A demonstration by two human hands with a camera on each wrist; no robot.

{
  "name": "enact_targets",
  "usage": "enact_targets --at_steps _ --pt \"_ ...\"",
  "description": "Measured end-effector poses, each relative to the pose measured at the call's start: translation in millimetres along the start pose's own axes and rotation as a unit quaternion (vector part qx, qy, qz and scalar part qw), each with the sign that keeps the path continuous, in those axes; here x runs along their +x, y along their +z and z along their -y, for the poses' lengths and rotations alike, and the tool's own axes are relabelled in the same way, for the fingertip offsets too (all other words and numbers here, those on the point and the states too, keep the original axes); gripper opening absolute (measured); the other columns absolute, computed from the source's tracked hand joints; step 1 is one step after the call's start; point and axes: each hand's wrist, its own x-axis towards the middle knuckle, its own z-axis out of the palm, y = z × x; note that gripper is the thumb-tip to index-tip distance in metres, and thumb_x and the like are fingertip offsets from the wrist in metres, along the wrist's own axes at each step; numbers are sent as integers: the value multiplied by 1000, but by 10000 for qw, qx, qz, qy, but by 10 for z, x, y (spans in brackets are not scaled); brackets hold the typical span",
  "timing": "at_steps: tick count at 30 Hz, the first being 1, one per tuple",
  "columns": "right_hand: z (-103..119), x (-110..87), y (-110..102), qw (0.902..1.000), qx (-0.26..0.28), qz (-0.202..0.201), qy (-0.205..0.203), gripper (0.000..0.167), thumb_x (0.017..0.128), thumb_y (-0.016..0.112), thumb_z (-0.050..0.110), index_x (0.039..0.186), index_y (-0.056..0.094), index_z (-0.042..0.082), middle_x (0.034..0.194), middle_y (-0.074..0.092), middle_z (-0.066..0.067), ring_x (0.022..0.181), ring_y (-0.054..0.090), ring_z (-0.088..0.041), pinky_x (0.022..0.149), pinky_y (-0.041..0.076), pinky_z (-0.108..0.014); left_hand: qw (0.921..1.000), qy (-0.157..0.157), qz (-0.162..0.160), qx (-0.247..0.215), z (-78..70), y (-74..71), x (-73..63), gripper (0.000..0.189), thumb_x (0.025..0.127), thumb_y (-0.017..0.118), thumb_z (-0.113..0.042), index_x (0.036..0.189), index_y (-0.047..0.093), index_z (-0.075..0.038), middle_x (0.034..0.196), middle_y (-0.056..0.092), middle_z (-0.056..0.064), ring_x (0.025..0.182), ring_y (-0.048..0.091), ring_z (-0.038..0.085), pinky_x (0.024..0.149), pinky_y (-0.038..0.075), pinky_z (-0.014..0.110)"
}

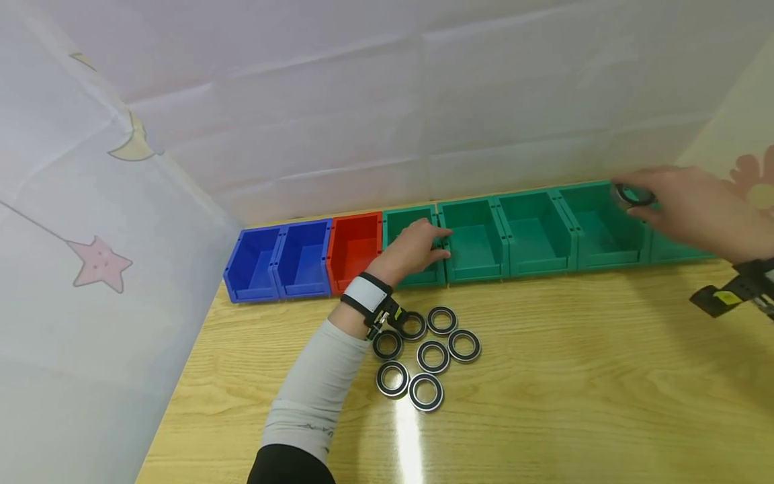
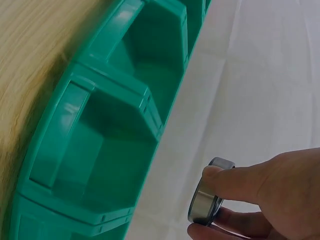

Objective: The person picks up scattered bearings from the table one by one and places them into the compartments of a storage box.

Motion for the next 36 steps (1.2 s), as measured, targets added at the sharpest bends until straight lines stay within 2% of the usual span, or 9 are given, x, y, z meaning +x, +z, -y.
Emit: enact_targets --at_steps 6,13,20,36 --pt "-191 4 57 9992 -105 225 328 46 82 73 0 126 58 -3 113 62 -35 89 63 -52 63 48 -55 10000 -33 3 -33 2 -6 -13 51 98 61 -31 145 52 -14 105 60 7 91 48 17 68 40 24" --pt "-397 24 145 9966 -258 514 591 53 82 73 -1 130 53 -5 115 59 -39 72 62 -45 47 40 -40 10000 -47 5 -6 -2 -16 -23 51 98 61 -31 145 52 -14 102 60 6 91 48 17 68 39 23" --pt "-563 33 248 9925 -182 756 945 55 84 69 -5 134 47 -11 117 52 -45 71 59 -44 52 44 -43 10000 -18 -21 -16 -17 -31 -25 50 98 62 -31 144 53 -14 101 61 6 92 49 16 67 38 23" --pt "-739 28 409 9911 -237 794 1038 50 83 68 -6 128 47 -13 107 56 -44 67 58 -42 57 45 -50 10000 -20 5 54 -8 -24 -39 50 98 61 -32 145 53 -14 100 61 5 95 50 16 71 41 24"
